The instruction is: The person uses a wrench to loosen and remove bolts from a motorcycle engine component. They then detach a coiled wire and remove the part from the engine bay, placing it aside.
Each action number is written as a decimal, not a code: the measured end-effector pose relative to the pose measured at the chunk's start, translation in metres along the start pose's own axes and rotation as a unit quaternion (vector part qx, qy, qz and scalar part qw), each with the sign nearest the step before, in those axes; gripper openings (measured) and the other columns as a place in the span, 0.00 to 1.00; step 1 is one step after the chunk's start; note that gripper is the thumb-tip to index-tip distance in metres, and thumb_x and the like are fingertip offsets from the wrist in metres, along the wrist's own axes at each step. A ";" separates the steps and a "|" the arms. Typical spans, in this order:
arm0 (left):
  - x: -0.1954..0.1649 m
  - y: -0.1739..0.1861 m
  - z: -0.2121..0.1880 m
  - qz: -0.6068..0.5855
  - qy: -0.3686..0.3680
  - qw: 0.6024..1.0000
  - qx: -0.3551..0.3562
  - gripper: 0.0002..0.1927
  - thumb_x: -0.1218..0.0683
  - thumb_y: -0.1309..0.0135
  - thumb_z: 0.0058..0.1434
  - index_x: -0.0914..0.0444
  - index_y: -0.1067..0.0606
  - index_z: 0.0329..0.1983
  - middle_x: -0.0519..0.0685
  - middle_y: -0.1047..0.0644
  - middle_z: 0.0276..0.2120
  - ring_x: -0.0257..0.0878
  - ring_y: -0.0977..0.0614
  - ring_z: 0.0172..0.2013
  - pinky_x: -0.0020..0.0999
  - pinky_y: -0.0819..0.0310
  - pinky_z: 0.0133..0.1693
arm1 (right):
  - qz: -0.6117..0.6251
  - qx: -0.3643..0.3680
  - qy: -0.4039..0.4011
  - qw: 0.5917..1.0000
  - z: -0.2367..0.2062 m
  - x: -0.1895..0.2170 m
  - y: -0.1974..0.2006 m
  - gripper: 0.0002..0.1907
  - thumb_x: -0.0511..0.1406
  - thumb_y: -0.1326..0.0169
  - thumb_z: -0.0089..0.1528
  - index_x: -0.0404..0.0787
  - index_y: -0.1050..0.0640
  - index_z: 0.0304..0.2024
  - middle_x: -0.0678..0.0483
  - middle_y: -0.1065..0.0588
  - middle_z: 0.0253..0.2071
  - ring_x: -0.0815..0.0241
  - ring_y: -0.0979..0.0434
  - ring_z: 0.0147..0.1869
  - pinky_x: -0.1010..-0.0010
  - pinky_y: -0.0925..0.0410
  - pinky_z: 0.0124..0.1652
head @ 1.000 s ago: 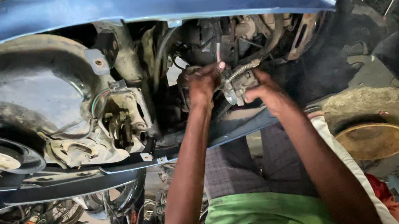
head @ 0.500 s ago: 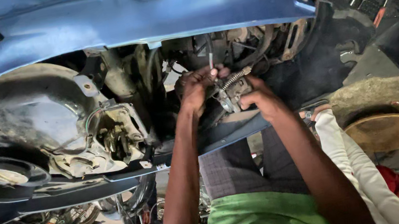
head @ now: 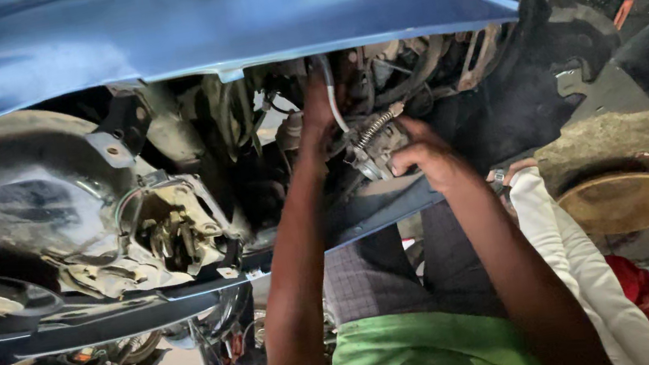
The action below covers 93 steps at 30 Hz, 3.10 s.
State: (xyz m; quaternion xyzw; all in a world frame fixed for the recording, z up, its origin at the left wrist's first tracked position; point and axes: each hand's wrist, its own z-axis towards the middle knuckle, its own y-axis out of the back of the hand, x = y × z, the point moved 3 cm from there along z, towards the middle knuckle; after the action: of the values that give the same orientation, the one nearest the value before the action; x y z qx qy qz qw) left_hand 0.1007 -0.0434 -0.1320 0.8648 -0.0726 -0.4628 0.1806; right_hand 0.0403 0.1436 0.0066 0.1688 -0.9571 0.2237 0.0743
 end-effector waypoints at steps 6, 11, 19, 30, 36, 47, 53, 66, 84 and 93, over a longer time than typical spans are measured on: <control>-0.003 -0.008 0.016 -0.075 0.264 0.960 0.058 0.24 0.40 0.44 0.72 0.66 0.20 0.50 0.53 0.18 0.37 0.45 0.20 0.39 0.40 0.25 0.43 | 0.023 0.023 0.041 0.999 0.003 0.001 -0.006 0.27 0.29 0.48 0.40 0.35 0.22 0.45 0.57 0.25 0.34 0.63 0.27 0.37 0.72 0.33 0.38; 0.000 0.004 -0.012 -0.188 0.332 0.924 0.003 0.25 0.41 0.45 0.65 0.61 0.23 0.57 0.52 0.21 0.35 0.44 0.25 0.35 0.39 0.31 0.36 | 0.031 0.031 0.036 0.998 0.000 -0.003 -0.002 0.29 0.29 0.49 0.39 0.35 0.22 0.46 0.57 0.23 0.35 0.63 0.25 0.37 0.73 0.32 0.38; -0.076 0.093 -0.108 -0.081 0.314 0.946 -0.003 0.21 0.44 0.52 0.72 0.63 0.26 0.58 0.48 0.25 0.31 0.36 0.26 0.30 0.33 0.33 0.35 | 0.051 0.041 0.061 0.996 -0.007 0.002 -0.006 0.31 0.31 0.50 0.44 0.36 0.23 0.51 0.58 0.22 0.38 0.65 0.25 0.38 0.75 0.32 0.39; -0.291 0.141 -0.121 -0.251 0.170 0.947 0.104 0.16 0.48 0.44 0.70 0.62 0.26 0.54 0.44 0.28 0.31 0.34 0.28 0.33 0.30 0.33 0.36 | -0.008 0.008 0.157 0.988 0.001 -0.029 0.012 0.23 0.29 0.48 0.48 0.34 0.22 0.48 0.50 0.23 0.41 0.59 0.24 0.42 0.69 0.31 0.42; -0.377 -0.050 -0.096 0.011 -0.160 0.972 0.174 0.24 0.51 0.43 0.61 0.61 0.28 0.60 0.56 0.19 0.48 0.51 0.15 0.42 0.44 0.21 0.41 | -0.093 0.025 0.385 0.918 -0.013 -0.016 0.004 0.15 0.29 0.47 0.57 0.38 0.24 0.48 0.40 0.29 0.50 0.48 0.28 0.51 0.61 0.34 0.50; -0.333 -0.309 -0.020 0.304 -0.157 0.920 0.192 0.15 0.57 0.50 0.65 0.60 0.29 0.55 0.52 0.19 0.41 0.44 0.15 0.34 0.42 0.20 0.29 | -0.077 -0.035 0.168 0.982 -0.013 -0.002 0.005 0.18 0.31 0.44 0.48 0.37 0.24 0.43 0.45 0.27 0.41 0.51 0.27 0.45 0.63 0.32 0.44; -0.343 -0.132 -0.081 0.044 -0.249 0.936 0.246 0.11 0.49 0.46 0.70 0.55 0.27 0.52 0.50 0.20 0.41 0.48 0.16 0.41 0.44 0.22 0.41 | -0.122 -0.043 0.177 0.976 -0.014 -0.007 0.008 0.19 0.32 0.42 0.44 0.36 0.24 0.39 0.48 0.27 0.37 0.53 0.26 0.42 0.63 0.31 0.41; -0.141 0.095 -0.077 0.092 0.366 0.926 0.006 0.22 0.42 0.55 0.71 0.62 0.21 0.52 0.63 0.18 0.42 0.57 0.17 0.43 0.47 0.26 0.46 | 0.067 0.022 0.095 0.993 -0.009 0.001 -0.010 0.22 0.30 0.47 0.45 0.35 0.23 0.43 0.55 0.24 0.32 0.62 0.26 0.33 0.71 0.32 0.35; -0.114 0.050 -0.074 -0.422 0.342 0.828 -0.141 0.12 0.53 0.35 0.58 0.66 0.17 0.40 0.51 0.15 0.32 0.35 0.19 0.31 0.31 0.26 0.39 | 0.217 0.075 0.044 0.972 -0.010 -0.021 -0.001 0.27 0.28 0.49 0.46 0.34 0.24 0.51 0.52 0.21 0.45 0.58 0.22 0.49 0.69 0.29 0.51; -0.122 0.059 -0.055 -0.051 0.333 0.927 -0.165 0.18 0.50 0.29 0.57 0.69 0.19 0.24 0.49 0.32 0.16 0.34 0.37 0.21 0.35 0.40 0.26 | 0.019 -0.040 0.061 0.997 -0.008 -0.002 -0.023 0.31 0.30 0.49 0.43 0.38 0.24 0.52 0.58 0.24 0.40 0.63 0.26 0.43 0.73 0.32 0.44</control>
State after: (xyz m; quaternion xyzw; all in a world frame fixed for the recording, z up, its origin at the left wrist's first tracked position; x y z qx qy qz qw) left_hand 0.0797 -0.0487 0.0129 0.9296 0.1130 -0.1625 0.3108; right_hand 0.0506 0.1286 0.0227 0.1334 -0.9620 0.1965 0.1348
